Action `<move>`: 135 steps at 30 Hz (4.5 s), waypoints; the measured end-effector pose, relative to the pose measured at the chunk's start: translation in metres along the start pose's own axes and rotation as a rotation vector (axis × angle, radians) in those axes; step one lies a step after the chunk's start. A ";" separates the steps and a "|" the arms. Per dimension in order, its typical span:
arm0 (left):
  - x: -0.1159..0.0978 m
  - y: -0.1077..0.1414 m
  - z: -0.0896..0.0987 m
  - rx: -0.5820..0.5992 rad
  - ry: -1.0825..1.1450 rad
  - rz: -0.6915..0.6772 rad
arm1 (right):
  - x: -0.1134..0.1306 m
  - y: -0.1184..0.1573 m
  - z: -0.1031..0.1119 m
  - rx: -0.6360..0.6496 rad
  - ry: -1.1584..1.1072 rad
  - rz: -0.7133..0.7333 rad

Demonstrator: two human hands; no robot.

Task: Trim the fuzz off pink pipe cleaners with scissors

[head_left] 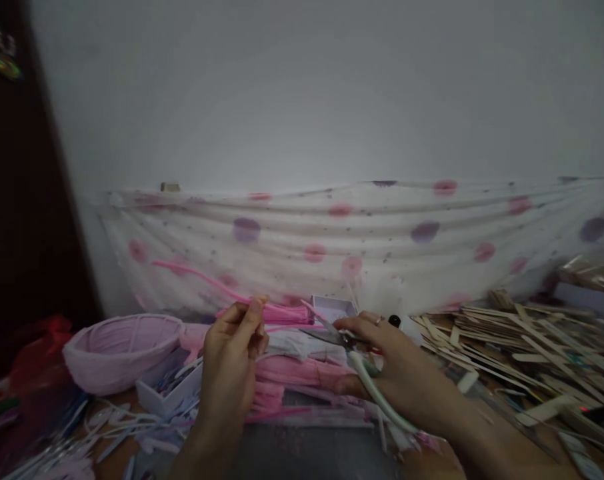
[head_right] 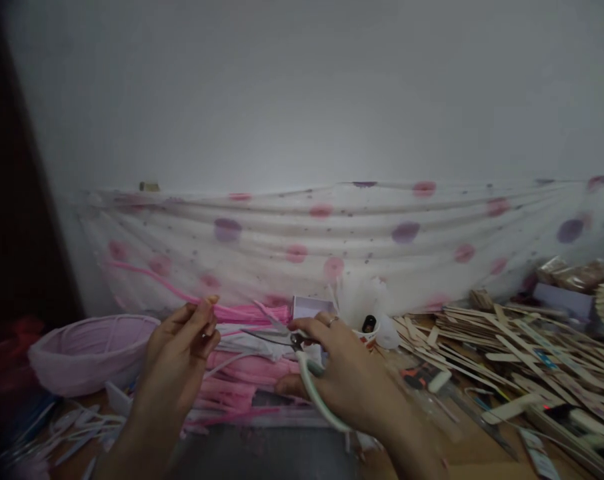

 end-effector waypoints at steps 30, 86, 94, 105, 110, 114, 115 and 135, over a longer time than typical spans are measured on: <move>-0.009 0.009 -0.017 0.242 -0.037 -0.008 | 0.023 0.003 0.003 -0.119 0.206 0.142; -0.012 0.002 -0.006 0.145 0.129 0.022 | 0.031 0.008 0.012 -0.267 0.252 0.257; -0.009 -0.003 -0.004 0.140 0.122 0.024 | 0.025 0.007 0.008 -0.251 0.254 0.252; -0.008 -0.007 -0.002 0.140 0.027 0.003 | -0.008 0.000 -0.002 0.038 0.109 -0.033; -0.009 -0.007 -0.002 0.146 -0.043 -0.065 | -0.007 0.003 -0.008 0.076 0.116 -0.028; -0.011 -0.011 0.002 0.127 -0.031 -0.081 | 0.001 0.001 -0.003 -0.011 0.169 0.035; -0.011 -0.012 0.003 0.120 -0.032 -0.080 | 0.003 0.001 -0.001 -0.030 0.173 0.040; -0.012 -0.015 0.016 0.058 -0.291 -0.172 | 0.012 0.005 0.008 -0.197 0.318 0.156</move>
Point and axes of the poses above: each hand's wrist, its own y-axis away from the middle knuckle, its own z-axis out of the back of the hand, x = y × z, the point moved 8 cm from there along -y, towards the middle knuckle, and after that the axes turned 4 degrees about x, right-handed, at the moved point
